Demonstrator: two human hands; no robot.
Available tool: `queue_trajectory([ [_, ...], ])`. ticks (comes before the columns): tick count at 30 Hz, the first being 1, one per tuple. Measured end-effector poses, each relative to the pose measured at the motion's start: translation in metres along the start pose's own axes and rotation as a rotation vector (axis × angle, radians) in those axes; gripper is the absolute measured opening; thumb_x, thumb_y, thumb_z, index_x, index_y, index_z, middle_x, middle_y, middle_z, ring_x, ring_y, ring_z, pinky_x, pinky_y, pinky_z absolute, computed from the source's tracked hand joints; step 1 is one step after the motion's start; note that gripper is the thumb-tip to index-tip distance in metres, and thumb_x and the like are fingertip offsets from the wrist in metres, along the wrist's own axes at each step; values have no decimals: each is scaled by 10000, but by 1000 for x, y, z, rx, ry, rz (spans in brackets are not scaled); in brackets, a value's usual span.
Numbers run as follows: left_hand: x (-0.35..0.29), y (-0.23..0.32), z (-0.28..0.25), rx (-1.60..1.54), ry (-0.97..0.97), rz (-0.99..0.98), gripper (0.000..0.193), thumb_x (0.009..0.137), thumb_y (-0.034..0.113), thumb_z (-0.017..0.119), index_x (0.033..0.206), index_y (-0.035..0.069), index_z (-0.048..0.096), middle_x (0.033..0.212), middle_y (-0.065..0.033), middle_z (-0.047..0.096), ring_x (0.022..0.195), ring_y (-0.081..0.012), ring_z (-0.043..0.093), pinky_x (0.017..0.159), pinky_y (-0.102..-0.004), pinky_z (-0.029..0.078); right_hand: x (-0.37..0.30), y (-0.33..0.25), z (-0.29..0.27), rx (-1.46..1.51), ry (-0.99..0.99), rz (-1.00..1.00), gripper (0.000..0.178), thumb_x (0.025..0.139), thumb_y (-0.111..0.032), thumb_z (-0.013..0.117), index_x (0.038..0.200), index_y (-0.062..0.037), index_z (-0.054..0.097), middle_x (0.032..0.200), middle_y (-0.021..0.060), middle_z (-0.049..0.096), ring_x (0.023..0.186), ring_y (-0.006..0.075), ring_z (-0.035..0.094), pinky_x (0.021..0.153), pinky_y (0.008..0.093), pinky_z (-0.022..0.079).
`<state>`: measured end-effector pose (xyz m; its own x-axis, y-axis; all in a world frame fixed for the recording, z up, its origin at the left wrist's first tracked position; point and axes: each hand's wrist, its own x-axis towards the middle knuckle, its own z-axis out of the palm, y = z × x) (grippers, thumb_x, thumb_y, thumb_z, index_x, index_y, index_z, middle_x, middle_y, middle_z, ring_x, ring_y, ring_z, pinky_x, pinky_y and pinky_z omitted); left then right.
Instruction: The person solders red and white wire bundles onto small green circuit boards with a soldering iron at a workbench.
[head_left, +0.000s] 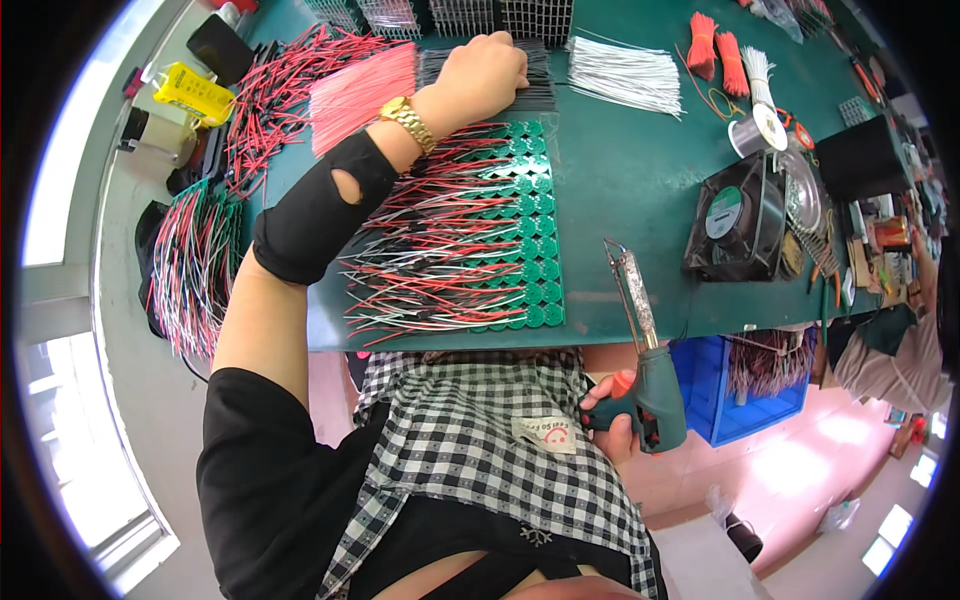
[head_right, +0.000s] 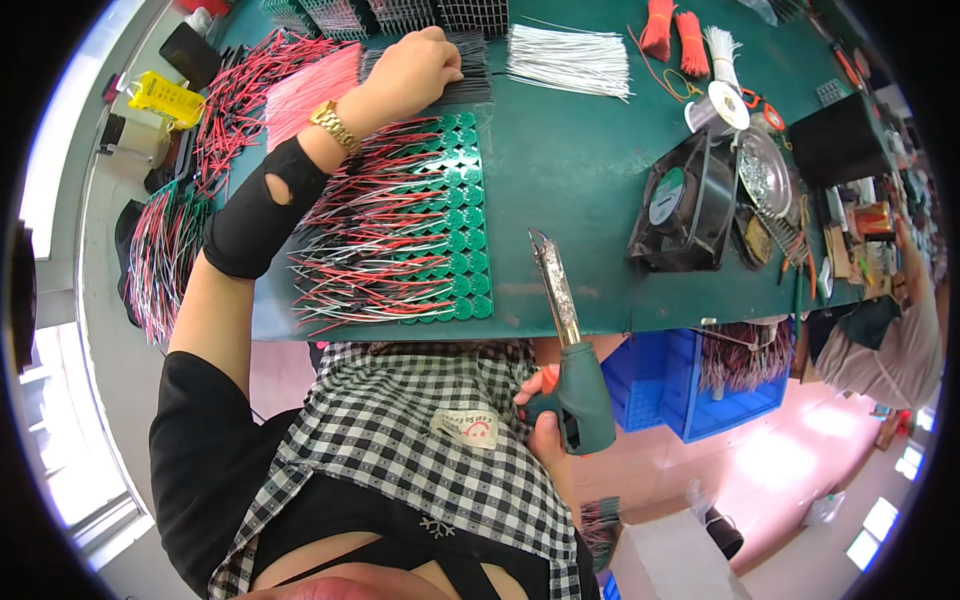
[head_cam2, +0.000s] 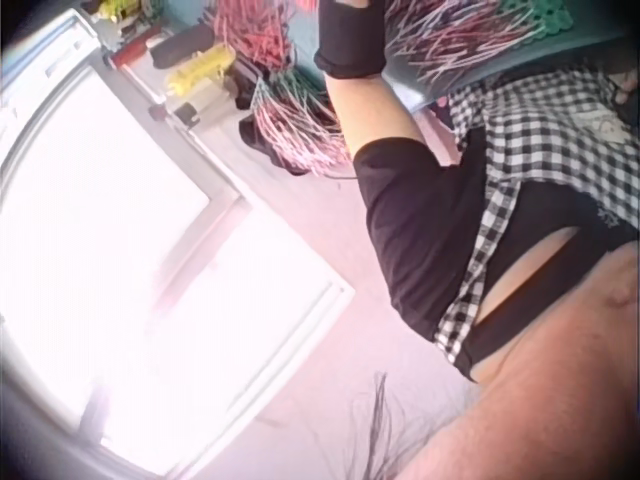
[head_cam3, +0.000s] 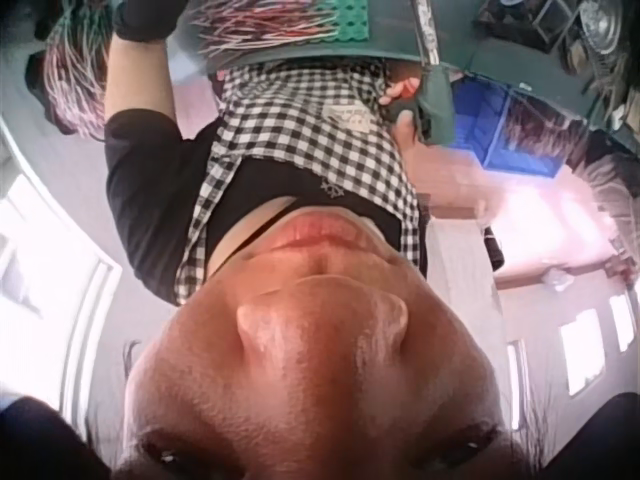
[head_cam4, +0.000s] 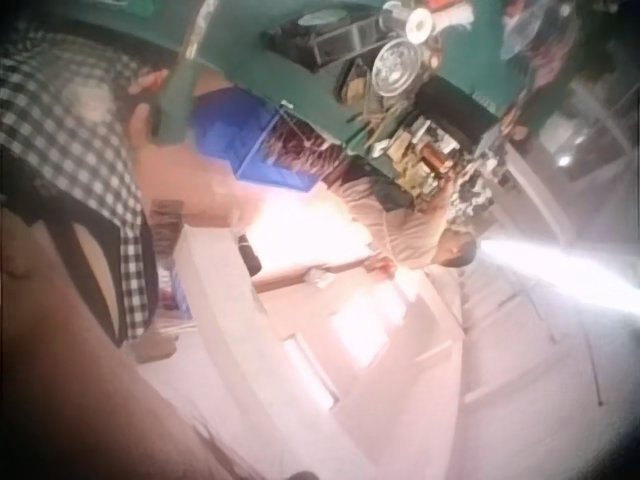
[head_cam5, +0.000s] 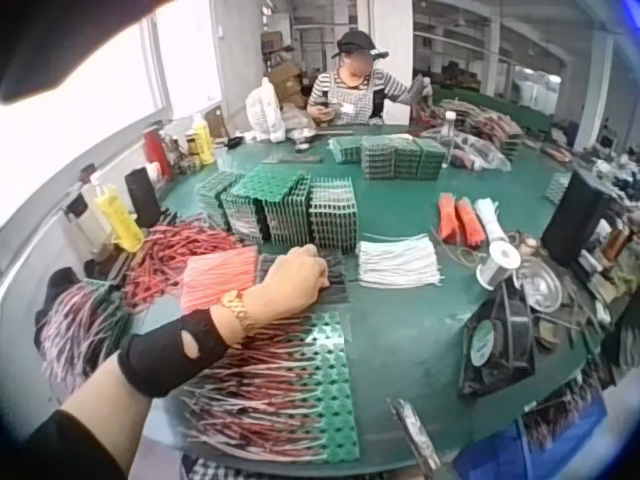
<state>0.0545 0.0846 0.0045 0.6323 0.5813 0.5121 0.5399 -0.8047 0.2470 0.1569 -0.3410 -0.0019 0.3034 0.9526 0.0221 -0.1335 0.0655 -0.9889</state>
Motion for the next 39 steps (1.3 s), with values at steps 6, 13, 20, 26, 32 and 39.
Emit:
queue_trajectory([
  [6,-6,-7,-4,-72,53,64,150,807,202,639,848,62,669,814,-104,611,797,-307,604,717,-388,480,-4,11,4,29,56,-63,475,924,-241,546,1301,-22,358,1024,163,514,890,213,533,758,341,473],
  [13,-17,21,-29,-648,19,-164,71,836,64,619,839,-6,609,643,-61,589,571,-134,547,540,-275,449,-5,9,6,3,78,-79,540,884,-283,598,1276,14,378,975,169,539,819,209,550,687,318,478],
  [20,-110,100,-74,-633,-124,123,45,806,57,636,829,21,624,711,-51,560,624,-146,544,577,-258,447,-20,12,-12,-118,107,45,593,807,-428,666,1169,1,476,957,112,548,847,187,555,768,310,450],
  [26,-181,126,-59,-764,-219,136,100,700,-28,638,770,4,573,867,-76,572,746,-205,576,648,-291,490,-31,-27,-14,-260,22,438,616,761,-490,680,1119,-11,535,955,99,560,815,182,559,732,313,456],
  [32,-189,127,-51,-583,-162,168,141,658,-57,610,708,19,503,893,-95,597,790,-258,596,671,-320,499,-27,-28,-2,-272,-6,373,556,750,-433,677,1046,25,564,912,90,571,787,173,556,709,300,449],
  [39,-189,124,-50,-564,-194,188,146,650,-72,601,704,15,497,881,-92,594,792,-255,592,666,-318,494,-27,-17,-3,-252,-60,298,536,755,-393,665,1056,38,559,929,100,577,797,169,555,705,294,446],
])
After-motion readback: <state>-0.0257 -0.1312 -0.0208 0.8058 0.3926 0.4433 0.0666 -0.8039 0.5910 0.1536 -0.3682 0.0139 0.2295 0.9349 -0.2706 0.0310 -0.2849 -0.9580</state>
